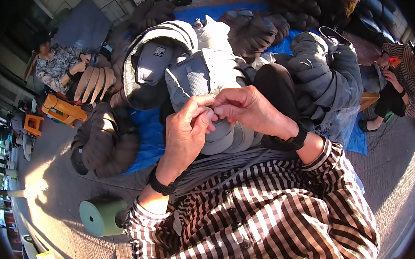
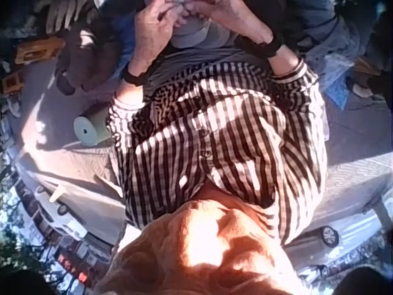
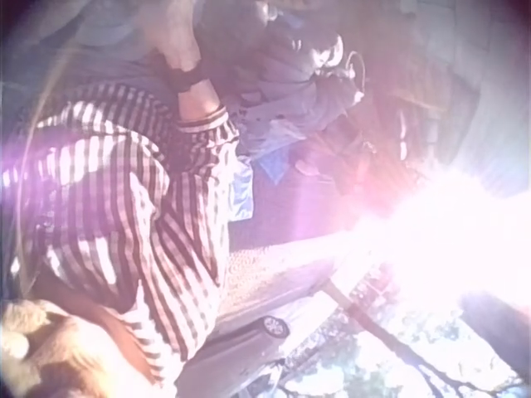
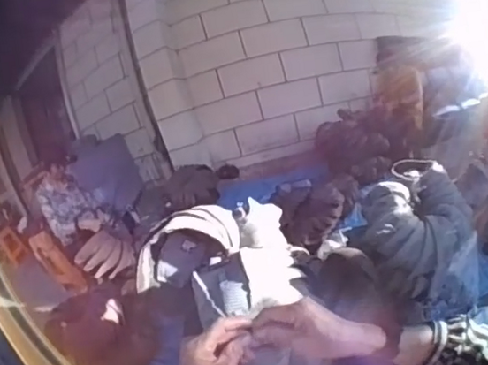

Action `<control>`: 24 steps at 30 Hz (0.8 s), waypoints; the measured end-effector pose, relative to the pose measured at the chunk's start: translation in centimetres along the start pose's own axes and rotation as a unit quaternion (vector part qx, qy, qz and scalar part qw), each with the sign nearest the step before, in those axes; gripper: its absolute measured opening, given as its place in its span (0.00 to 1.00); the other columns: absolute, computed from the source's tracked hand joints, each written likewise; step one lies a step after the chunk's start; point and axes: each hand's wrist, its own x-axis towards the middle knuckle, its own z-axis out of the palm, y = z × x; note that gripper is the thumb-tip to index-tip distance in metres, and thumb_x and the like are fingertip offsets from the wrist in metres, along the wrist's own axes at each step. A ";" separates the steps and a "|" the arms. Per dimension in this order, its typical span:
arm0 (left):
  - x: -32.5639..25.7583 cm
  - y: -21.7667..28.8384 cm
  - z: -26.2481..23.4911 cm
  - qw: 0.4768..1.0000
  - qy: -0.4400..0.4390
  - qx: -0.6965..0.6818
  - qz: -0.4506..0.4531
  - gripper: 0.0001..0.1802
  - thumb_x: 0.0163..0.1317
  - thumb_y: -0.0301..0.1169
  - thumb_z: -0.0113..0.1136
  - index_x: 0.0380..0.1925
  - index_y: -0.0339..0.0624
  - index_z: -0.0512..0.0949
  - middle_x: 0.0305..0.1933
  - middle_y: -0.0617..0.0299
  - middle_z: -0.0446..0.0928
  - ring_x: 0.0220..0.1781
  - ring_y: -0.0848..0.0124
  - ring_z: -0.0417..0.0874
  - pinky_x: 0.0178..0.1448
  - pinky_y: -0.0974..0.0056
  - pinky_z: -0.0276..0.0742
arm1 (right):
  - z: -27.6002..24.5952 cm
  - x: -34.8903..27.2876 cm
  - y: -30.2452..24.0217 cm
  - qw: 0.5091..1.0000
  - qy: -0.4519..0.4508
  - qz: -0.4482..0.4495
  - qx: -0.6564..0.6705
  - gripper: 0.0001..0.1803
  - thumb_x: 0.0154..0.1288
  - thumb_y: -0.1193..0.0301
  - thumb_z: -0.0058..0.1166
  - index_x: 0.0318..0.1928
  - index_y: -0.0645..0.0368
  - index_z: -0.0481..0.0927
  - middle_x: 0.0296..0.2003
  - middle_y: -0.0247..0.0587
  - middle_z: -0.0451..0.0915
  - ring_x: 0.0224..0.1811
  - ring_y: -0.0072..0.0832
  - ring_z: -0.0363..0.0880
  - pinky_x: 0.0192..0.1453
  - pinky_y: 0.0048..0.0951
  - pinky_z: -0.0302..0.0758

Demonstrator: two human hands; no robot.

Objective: The recorder is lacing a grey sneaker while sitting with other workers on a sidewalk.

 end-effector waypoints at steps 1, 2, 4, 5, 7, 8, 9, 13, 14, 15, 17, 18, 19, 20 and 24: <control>-0.1 0.0 -0.1 1.000 0.000 -0.002 -0.002 0.12 0.67 0.23 0.54 0.49 0.36 0.74 0.30 0.62 0.81 0.28 0.80 0.78 0.32 0.75 0.73 | 0.1 0.0 0.1 1.000 -0.001 0.000 -0.005 0.01 0.64 0.79 0.55 0.34 0.64 0.79 0.24 0.29 0.76 0.27 0.14 0.69 0.31 0.20 0.69; -0.3 0.1 -0.2 1.000 -0.004 -0.008 -0.017 0.12 0.66 0.23 0.54 0.49 0.36 0.74 0.31 0.63 0.81 0.28 0.80 0.77 0.33 0.75 0.73 | 0.0 -0.2 0.3 1.000 -0.001 0.003 -0.006 0.01 0.64 0.79 0.55 0.34 0.64 0.79 0.24 0.29 0.76 0.27 0.14 0.69 0.31 0.20 0.69; -0.4 -0.5 -0.4 0.999 -0.007 -0.014 -0.032 0.12 0.66 0.23 0.55 0.49 0.36 0.74 0.32 0.63 0.81 0.29 0.81 0.77 0.34 0.75 0.73 | -0.3 -0.4 0.6 0.996 -0.010 -0.029 -0.087 0.03 0.66 0.78 0.56 0.37 0.65 0.80 0.27 0.27 0.78 0.28 0.11 0.70 0.33 0.18 0.70; -0.5 -1.2 -0.4 0.999 0.046 -0.010 -0.007 0.12 0.64 0.23 0.57 0.47 0.37 0.75 0.32 0.63 0.81 0.30 0.80 0.78 0.36 0.75 0.74 | -0.3 -0.5 0.5 0.996 -0.011 -0.027 -0.087 0.03 0.66 0.78 0.56 0.37 0.65 0.80 0.27 0.27 0.78 0.28 0.11 0.70 0.33 0.18 0.70; -0.3 -2.0 -1.0 0.992 0.124 -0.030 0.027 0.15 0.60 0.23 0.60 0.49 0.38 0.75 0.42 0.62 0.80 0.41 0.78 0.79 0.46 0.71 0.74 | -0.5 -0.5 0.5 0.996 0.045 0.006 -0.075 0.02 0.64 0.79 0.57 0.37 0.65 0.80 0.26 0.28 0.77 0.28 0.11 0.69 0.33 0.19 0.69; 0.0 -2.3 -1.4 0.987 0.153 -0.028 0.030 0.17 0.60 0.23 0.60 0.51 0.38 0.74 0.47 0.61 0.77 0.46 0.77 0.77 0.50 0.70 0.73 | -0.7 -0.2 1.0 0.996 0.045 0.007 -0.075 0.02 0.64 0.79 0.57 0.37 0.65 0.80 0.26 0.28 0.77 0.28 0.11 0.69 0.33 0.19 0.69; 0.2 -2.5 -1.8 0.982 0.182 -0.025 0.032 0.20 0.60 0.23 0.60 0.53 0.37 0.72 0.51 0.60 0.75 0.51 0.75 0.75 0.54 0.68 0.71 | -0.8 0.1 1.6 0.992 0.078 -0.015 -0.098 0.02 0.62 0.79 0.56 0.36 0.64 0.80 0.24 0.31 0.76 0.26 0.14 0.69 0.31 0.21 0.69; 0.9 -3.9 -0.4 0.965 0.154 -0.192 -0.089 0.39 0.55 0.27 0.65 0.65 0.39 0.56 0.61 0.52 0.65 0.61 0.65 0.69 0.65 0.61 0.64 | -0.8 1.2 2.4 0.962 0.143 -0.117 -0.202 0.03 0.58 0.78 0.57 0.35 0.61 0.79 0.24 0.37 0.77 0.23 0.26 0.74 0.30 0.27 0.70; 1.0 -5.0 -0.1 0.972 0.147 -0.168 -0.070 0.46 0.53 0.28 0.68 0.68 0.38 0.50 0.65 0.48 0.60 0.65 0.61 0.65 0.69 0.58 0.60 | -0.6 1.4 2.4 0.962 0.139 -0.116 -0.202 0.03 0.58 0.78 0.57 0.35 0.61 0.79 0.24 0.37 0.77 0.23 0.26 0.74 0.30 0.27 0.70; 0.9 -5.4 0.1 0.972 0.149 -0.170 -0.072 0.46 0.53 0.28 0.68 0.68 0.38 0.50 0.65 0.48 0.60 0.65 0.61 0.65 0.69 0.58 0.60 | -0.4 1.6 2.5 0.951 0.155 -0.128 -0.237 0.03 0.57 0.77 0.58 0.34 0.60 0.79 0.25 0.39 0.77 0.25 0.31 0.75 0.30 0.30 0.71; 0.7 -6.1 0.4 0.982 0.141 -0.111 -0.057 0.49 0.52 0.30 0.69 0.69 0.37 0.49 0.68 0.46 0.58 0.69 0.59 0.60 0.72 0.57 0.56 | -0.3 1.8 2.8 0.938 0.167 -0.137 -0.272 0.03 0.56 0.77 0.59 0.33 0.59 0.79 0.26 0.40 0.77 0.26 0.37 0.77 0.30 0.32 0.72; 0.6 -5.9 0.3 0.979 0.138 -0.130 -0.075 0.52 0.52 0.34 0.71 0.70 0.35 0.47 0.70 0.45 0.56 0.72 0.59 0.56 0.73 0.57 0.54 | -0.3 1.9 2.9 0.925 0.169 -0.151 -0.304 0.04 0.55 0.76 0.59 0.32 0.58 0.79 0.26 0.40 0.76 0.27 0.39 0.77 0.30 0.34 0.72; 0.5 -6.1 0.2 0.978 0.141 -0.132 -0.076 0.52 0.52 0.34 0.71 0.70 0.35 0.47 0.70 0.45 0.56 0.72 0.59 0.56 0.73 0.57 0.54 | -0.3 2.0 3.0 0.912 0.171 -0.165 -0.336 0.04 0.55 0.76 0.59 0.32 0.58 0.79 0.25 0.39 0.75 0.28 0.40 0.78 0.30 0.36 0.73; 0.4 -6.4 0.0 0.982 0.135 -0.111 -0.071 0.52 0.51 0.35 0.72 0.70 0.35 0.48 0.70 0.45 0.56 0.72 0.59 0.56 0.73 0.57 0.54 | -0.2 1.9 2.9 0.912 0.167 -0.164 -0.337 0.04 0.55 0.76 0.59 0.32 0.58 0.79 0.25 0.39 0.75 0.28 0.40 0.78 0.30 0.36 0.73; 0.0 -6.7 -0.2 0.987 0.137 -0.072 -0.049 0.53 0.50 0.39 0.73 0.70 0.37 0.50 0.70 0.46 0.55 0.72 0.58 0.57 0.74 0.57 0.53 | -0.1 2.0 2.9 0.874 0.155 -0.196 -0.416 0.06 0.54 0.77 0.58 0.34 0.56 0.78 0.26 0.39 0.74 0.28 0.40 0.77 0.31 0.37 0.73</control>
